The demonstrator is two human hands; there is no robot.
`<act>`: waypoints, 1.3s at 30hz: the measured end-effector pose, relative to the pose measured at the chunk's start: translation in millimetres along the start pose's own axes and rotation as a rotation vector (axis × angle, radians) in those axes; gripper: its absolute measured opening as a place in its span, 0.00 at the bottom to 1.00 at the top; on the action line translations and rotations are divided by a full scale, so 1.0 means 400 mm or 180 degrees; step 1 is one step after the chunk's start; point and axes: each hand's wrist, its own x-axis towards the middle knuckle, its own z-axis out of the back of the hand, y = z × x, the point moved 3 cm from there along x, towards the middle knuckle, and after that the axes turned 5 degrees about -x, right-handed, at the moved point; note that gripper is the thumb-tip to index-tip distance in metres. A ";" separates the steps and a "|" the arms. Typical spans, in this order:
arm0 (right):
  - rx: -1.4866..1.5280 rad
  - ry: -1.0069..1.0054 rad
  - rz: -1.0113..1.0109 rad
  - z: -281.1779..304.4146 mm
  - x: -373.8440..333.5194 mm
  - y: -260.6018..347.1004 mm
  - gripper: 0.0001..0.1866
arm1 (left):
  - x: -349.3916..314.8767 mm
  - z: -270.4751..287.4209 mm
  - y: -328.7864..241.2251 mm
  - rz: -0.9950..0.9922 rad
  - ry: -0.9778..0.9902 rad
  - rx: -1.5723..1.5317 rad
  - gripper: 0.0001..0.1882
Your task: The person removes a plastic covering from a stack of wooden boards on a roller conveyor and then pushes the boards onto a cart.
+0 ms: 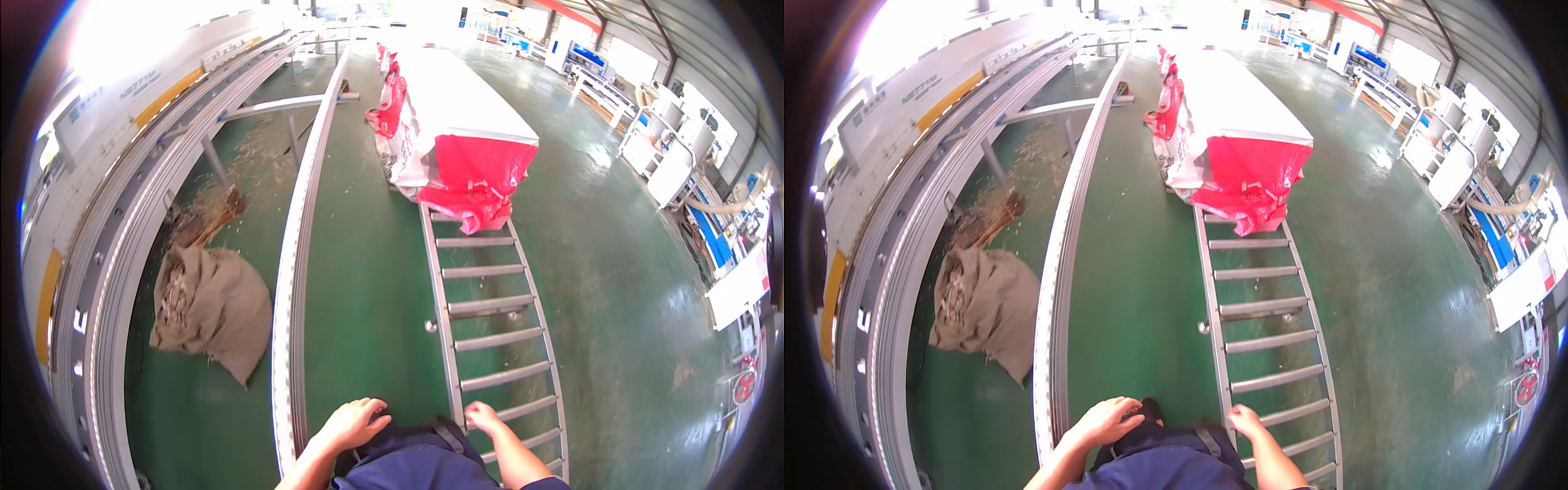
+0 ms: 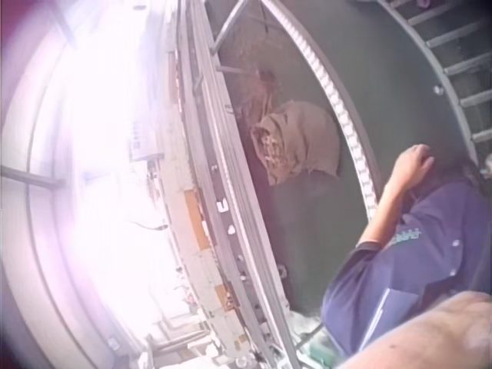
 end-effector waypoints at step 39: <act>0.1491 -0.1405 -0.0423 0.334 1.723 1.573 0.18 | 2.489 0.875 0.513 0.0060 0.0758 0.0355 0.50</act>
